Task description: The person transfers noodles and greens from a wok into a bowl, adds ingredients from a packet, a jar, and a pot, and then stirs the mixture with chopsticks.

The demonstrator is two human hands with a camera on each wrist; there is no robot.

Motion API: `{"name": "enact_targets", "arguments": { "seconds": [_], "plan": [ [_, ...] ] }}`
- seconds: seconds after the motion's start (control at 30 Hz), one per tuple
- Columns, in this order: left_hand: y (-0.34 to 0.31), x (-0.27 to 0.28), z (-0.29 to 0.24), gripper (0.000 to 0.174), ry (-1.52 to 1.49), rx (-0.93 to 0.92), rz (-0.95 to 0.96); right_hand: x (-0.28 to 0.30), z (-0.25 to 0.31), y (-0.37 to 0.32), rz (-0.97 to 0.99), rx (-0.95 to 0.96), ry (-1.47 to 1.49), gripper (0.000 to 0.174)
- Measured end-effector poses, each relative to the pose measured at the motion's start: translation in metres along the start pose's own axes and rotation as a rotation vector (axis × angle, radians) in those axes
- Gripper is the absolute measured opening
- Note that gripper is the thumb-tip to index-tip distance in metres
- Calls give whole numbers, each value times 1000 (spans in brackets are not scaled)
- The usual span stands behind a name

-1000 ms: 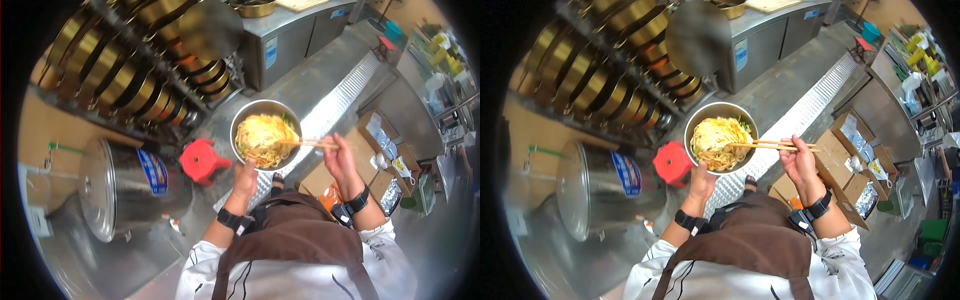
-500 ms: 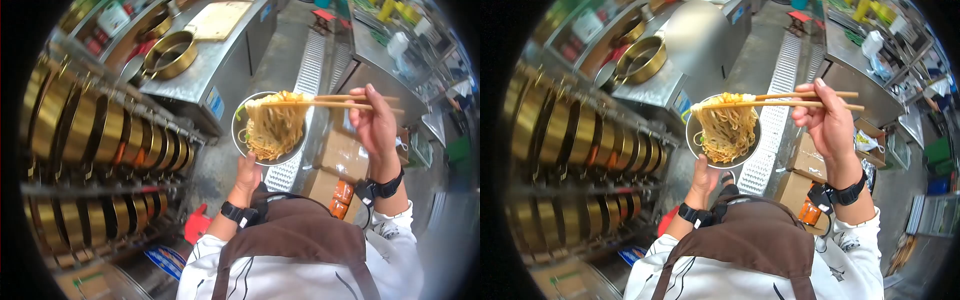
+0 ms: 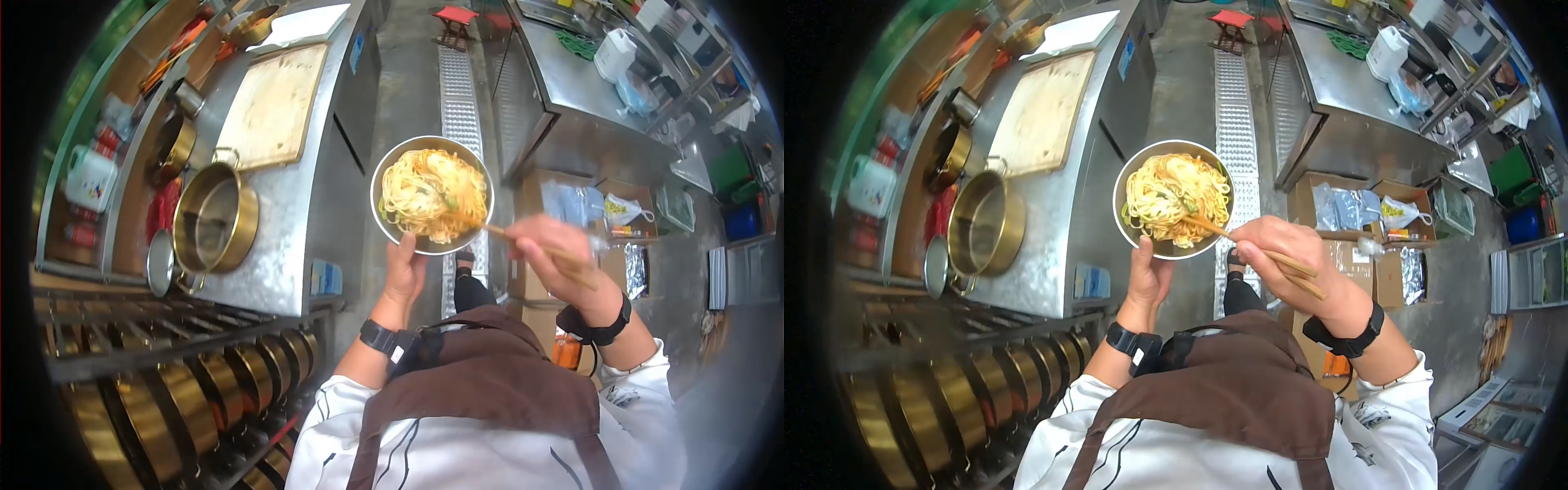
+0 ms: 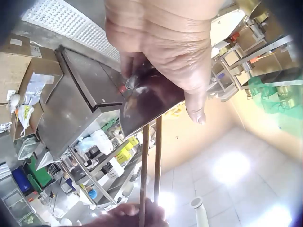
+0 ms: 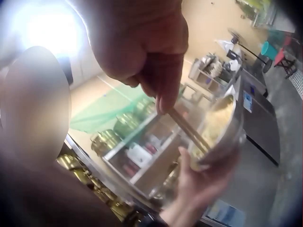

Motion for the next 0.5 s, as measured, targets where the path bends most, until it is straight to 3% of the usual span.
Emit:
{"name": "enact_targets", "arguments": {
  "seconds": [0.1, 0.23, 0.37, 0.5],
  "plan": [
    [63, 0, 5, 75, -23, -3, 13, 33, -39, 39, -52, 49, -132, 9],
    [156, -10, 3, 76, -27, -34, -11, 81, -82, 94, -189, -38, -28, 16],
    [235, -20, 1, 72, -65, -42, -35, 122, -129, 144, -284, -247, 326, 20],
    [296, -31, 2, 74, -2, 19, -10, 145, -203, 188, -353, -566, 482, 25]
  ]
}}
Point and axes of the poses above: each hand's wrist, its own y-axis towards the middle knuckle, its own x-axis out of the back of the hand, z = x × y, the point moved 1 cm from there along y, towards the middle knuckle, and after that the axes turned 11 degrees about y, right-handed, at the moved point
